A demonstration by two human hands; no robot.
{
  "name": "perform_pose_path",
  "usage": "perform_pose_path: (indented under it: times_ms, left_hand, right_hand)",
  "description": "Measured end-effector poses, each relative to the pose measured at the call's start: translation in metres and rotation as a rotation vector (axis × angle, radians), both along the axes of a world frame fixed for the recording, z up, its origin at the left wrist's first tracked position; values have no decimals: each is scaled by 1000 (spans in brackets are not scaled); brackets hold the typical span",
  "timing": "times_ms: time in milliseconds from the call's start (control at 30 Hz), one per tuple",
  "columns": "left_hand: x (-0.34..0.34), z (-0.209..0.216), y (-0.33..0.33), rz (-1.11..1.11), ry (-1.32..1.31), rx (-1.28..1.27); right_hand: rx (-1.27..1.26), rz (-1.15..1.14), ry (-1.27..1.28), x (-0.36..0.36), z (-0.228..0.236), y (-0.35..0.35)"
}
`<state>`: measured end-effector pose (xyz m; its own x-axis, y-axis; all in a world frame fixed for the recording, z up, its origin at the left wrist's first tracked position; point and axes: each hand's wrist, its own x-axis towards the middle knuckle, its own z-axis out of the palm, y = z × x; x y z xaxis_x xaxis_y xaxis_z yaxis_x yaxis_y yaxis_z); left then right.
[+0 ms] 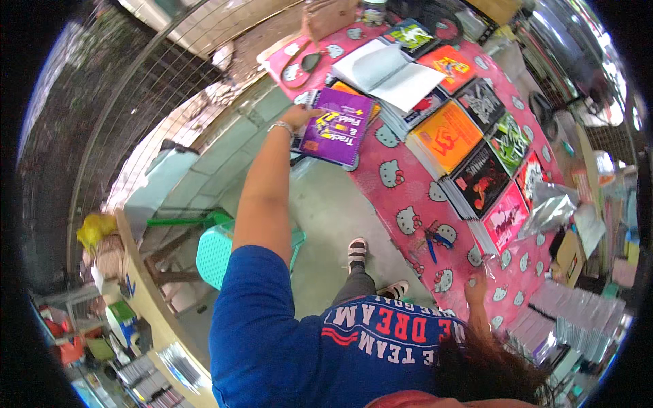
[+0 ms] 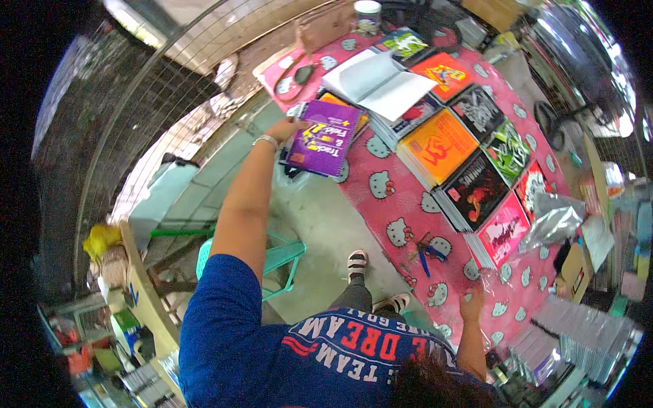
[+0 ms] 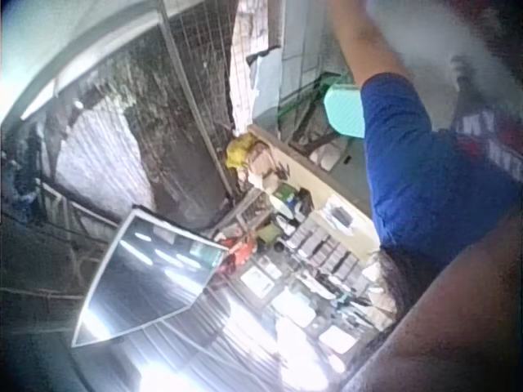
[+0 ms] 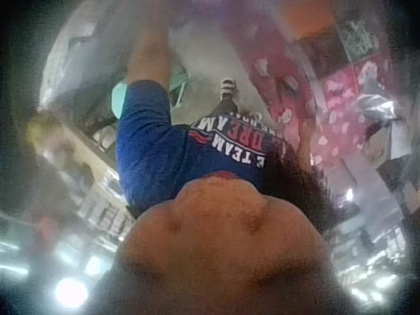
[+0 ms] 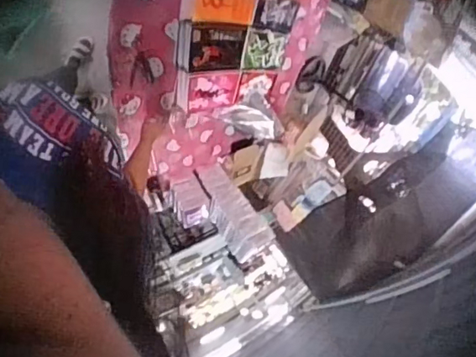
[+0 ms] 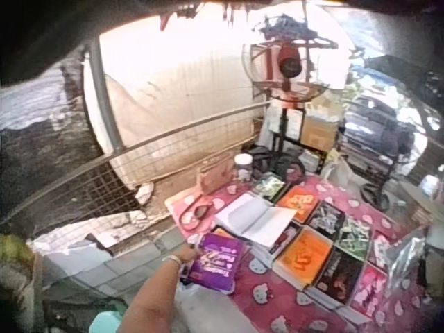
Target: The person places stacks of notebooks into plastic bags, seals them with tape, and moves them to the side of a workspace.
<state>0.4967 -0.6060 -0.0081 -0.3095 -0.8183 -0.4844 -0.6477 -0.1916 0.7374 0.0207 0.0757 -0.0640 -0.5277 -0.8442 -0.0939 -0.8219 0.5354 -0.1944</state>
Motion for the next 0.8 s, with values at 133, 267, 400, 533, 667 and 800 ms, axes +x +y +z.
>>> perform_pose_path:
  times_ms: [133, 267, 400, 533, 667, 800]
  left_hand:
    - [18, -24, -18, 93, 72, 59]
    - [-5, 43, 39, 71, 141, 66]
    - [18, -7, 82, 295, 30, -142]
    - [-24, 33, 169, 607, 456, 115]
    - [-26, -4, 158, 715, 398, 176]
    - [-23, -7, 136, 712, 596, 241]
  right_hand:
    - [88, -92, -137, -5, -1, 7]
    - [204, -307, -431, 2, 30, 0]
    - [4, -191, -88, 11, 1, 11]
    - [47, -218, -200, 13, 17, 11]
    - [121, -304, -332, -6, 14, 9]
    - [48, -267, -254, 6, 18, 3]
